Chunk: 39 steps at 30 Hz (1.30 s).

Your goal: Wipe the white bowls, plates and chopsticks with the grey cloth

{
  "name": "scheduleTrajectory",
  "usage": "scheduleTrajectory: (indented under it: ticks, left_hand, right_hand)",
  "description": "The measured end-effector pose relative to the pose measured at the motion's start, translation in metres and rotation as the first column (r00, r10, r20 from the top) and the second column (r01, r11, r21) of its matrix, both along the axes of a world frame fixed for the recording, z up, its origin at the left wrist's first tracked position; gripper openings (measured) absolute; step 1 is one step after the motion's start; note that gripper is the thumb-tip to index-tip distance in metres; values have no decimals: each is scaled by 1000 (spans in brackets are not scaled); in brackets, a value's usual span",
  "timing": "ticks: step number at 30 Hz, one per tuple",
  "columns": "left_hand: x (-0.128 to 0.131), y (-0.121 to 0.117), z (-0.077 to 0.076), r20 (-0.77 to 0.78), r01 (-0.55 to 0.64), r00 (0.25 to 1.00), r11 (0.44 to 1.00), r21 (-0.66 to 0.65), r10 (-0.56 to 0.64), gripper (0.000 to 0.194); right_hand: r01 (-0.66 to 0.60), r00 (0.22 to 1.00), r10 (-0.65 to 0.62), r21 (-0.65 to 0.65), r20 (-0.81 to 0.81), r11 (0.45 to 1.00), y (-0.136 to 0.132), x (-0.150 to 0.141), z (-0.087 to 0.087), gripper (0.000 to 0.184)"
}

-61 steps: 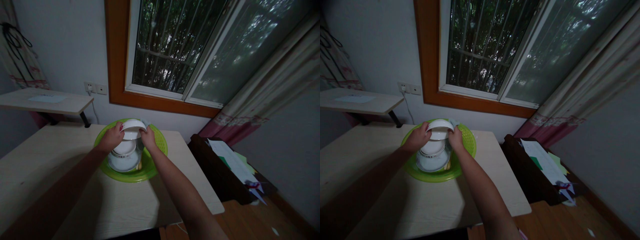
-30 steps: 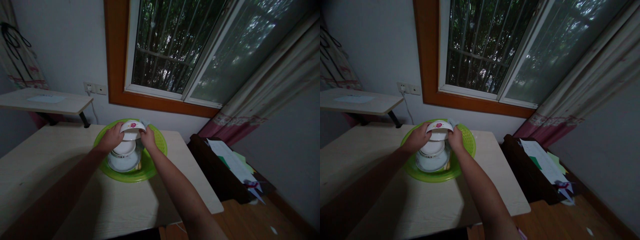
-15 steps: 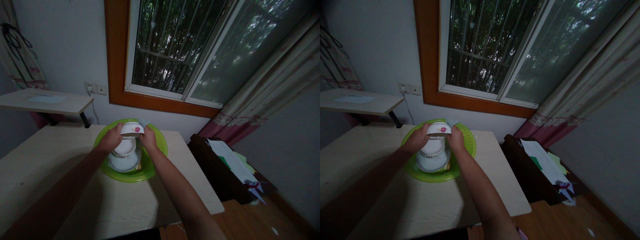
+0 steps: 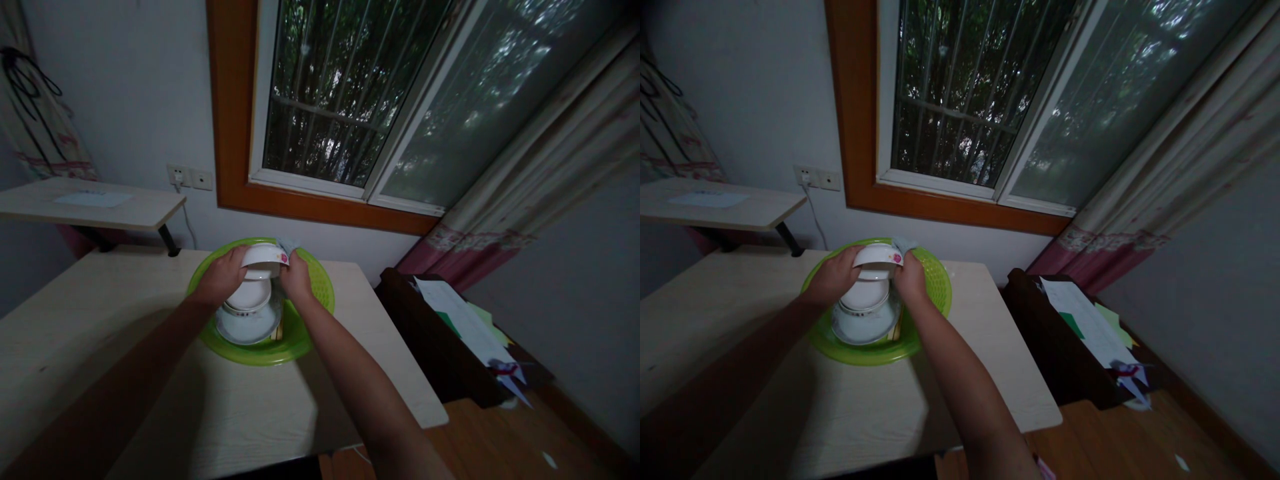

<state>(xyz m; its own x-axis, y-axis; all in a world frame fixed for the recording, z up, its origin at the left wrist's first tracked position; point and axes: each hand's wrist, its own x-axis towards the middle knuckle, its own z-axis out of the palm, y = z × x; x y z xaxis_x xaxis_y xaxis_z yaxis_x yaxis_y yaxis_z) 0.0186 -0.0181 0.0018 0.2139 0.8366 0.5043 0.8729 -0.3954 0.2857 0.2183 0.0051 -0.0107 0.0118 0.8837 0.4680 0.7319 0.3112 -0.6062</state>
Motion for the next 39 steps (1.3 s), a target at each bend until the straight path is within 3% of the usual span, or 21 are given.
scheduleTrajectory:
  ticks: [4,7,14,19,25,30,39]
  left_hand:
    - [3,0,3,27,-77,997,994,-77,79,37]
    - [4,2,2,26,-106,994,987,-120,110,33]
    - [0,3,0,93,-57,993,990,-132,69,36]
    - [1,-3,5,-3,-73,997,989,-131,73,45]
    - [-2,-2,-1,-93,-41,995,999,-34,38,58]
    - [-2,-3,-2,-85,0,996,1000,-1,0,64]
    - [-3,1,-5,-14,194,981,981,19,-194,78]
  right_hand:
    - [-9,980,-1,-49,-201,999,12,2,-8,17]
    - [-27,971,13,-57,-237,998,15,2,-9,19]
    - [-9,999,7,-45,-44,999,8,2,-6,14]
    - [-32,994,27,37,110,999,1,3,0,24]
    - [-7,973,-4,45,231,999,-8,1,7,32]
    - [-32,988,27,28,152,999,-9,0,8,37]
    - [-115,993,117,69,-23,991,-1,4,1,45]
